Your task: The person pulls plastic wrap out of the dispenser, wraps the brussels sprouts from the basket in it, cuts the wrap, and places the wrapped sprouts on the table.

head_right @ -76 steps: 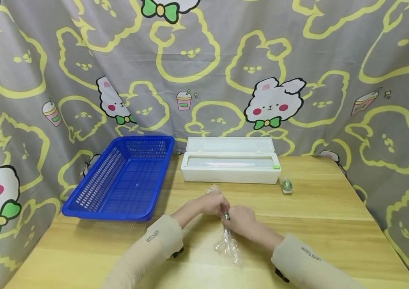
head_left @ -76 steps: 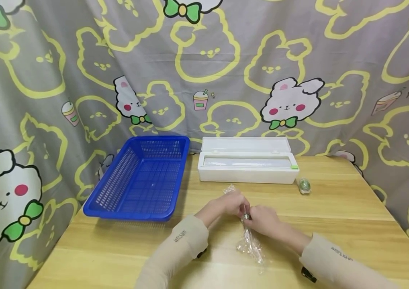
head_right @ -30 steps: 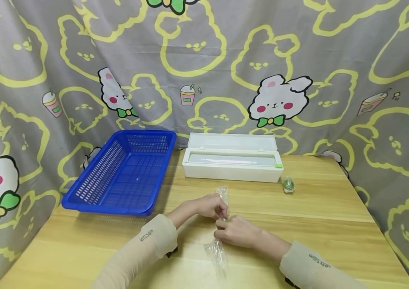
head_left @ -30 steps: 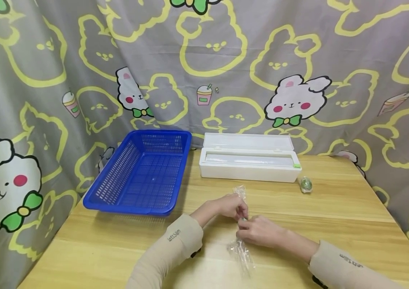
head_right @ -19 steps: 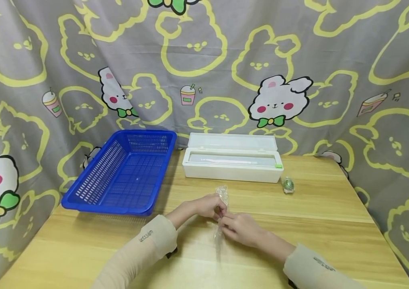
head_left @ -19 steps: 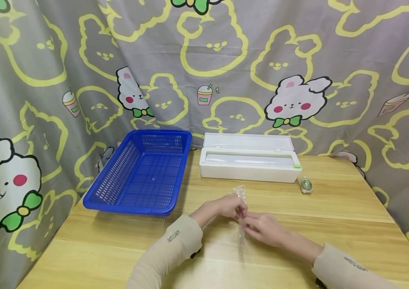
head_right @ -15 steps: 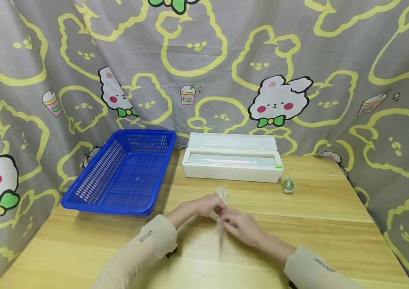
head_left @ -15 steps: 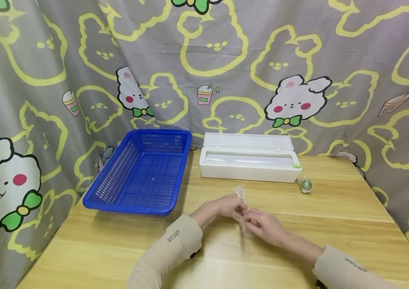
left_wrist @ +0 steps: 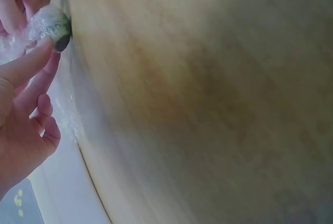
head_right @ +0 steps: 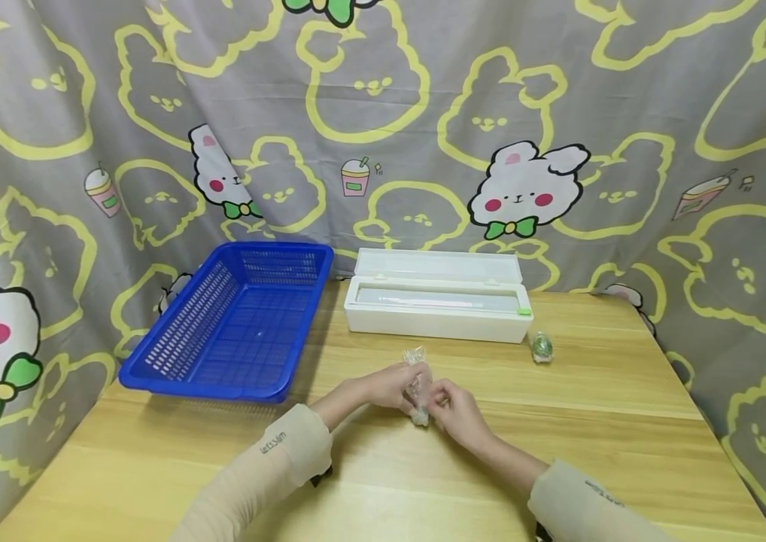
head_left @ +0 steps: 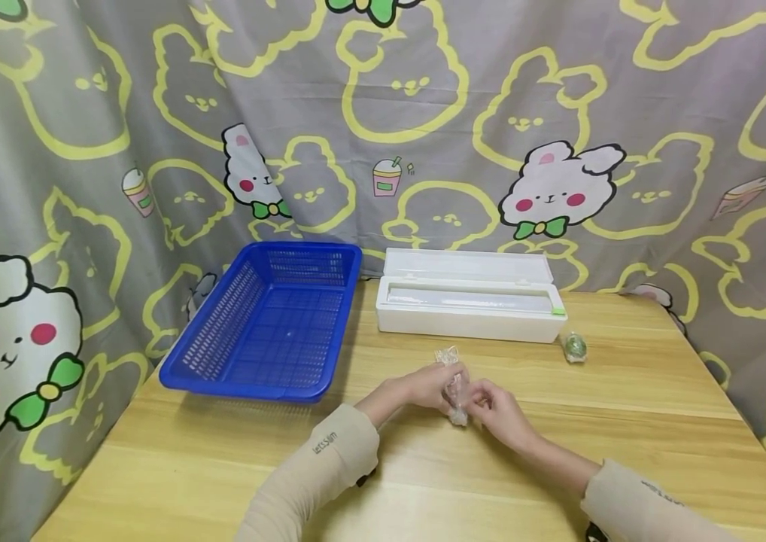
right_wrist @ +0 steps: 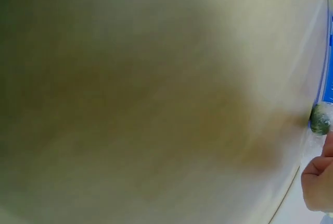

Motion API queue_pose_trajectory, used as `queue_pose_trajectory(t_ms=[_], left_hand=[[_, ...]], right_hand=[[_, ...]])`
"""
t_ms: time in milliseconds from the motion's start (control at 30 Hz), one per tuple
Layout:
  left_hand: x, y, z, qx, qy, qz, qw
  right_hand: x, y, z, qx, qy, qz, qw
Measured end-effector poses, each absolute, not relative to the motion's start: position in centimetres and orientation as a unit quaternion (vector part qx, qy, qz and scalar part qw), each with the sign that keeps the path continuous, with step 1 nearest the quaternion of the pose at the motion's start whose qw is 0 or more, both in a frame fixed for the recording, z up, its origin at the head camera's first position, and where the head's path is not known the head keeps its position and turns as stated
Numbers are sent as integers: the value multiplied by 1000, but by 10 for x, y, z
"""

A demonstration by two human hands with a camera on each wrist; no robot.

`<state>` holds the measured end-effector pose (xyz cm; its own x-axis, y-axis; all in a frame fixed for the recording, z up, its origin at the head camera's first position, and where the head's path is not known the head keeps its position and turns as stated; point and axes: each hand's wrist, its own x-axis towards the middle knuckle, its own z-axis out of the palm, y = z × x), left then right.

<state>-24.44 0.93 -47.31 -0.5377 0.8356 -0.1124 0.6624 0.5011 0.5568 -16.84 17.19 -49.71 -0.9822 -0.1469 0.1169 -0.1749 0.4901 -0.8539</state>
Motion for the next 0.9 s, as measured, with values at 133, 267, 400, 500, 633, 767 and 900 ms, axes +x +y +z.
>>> queue_pose_trajectory(t_ms=[133, 267, 400, 500, 633, 767, 900], left_hand=[[-241, 9, -473, 411, 865, 238, 165], [-234, 9, -470, 355, 899, 226, 122], [-225, 7, -462, 298, 915, 268, 44], [-218, 7, -455, 320, 901, 292, -32], [-212, 8, -451, 403, 884, 223, -82], [-211, 9, -453, 416, 894, 157, -47], [-212, 8, -459, 390, 910, 137, 12]], right_hand=[[-171, 172, -496, 51, -856, 515, -20], [-174, 172, -493, 26, -846, 530, -48], [-175, 172, -492, 32, -847, 528, -52], [-175, 173, -492, 40, -854, 518, -37], [-175, 175, -493, 52, -865, 499, -19], [-175, 176, -494, 62, -866, 495, -24], [-174, 176, -495, 59, -865, 496, -33]])
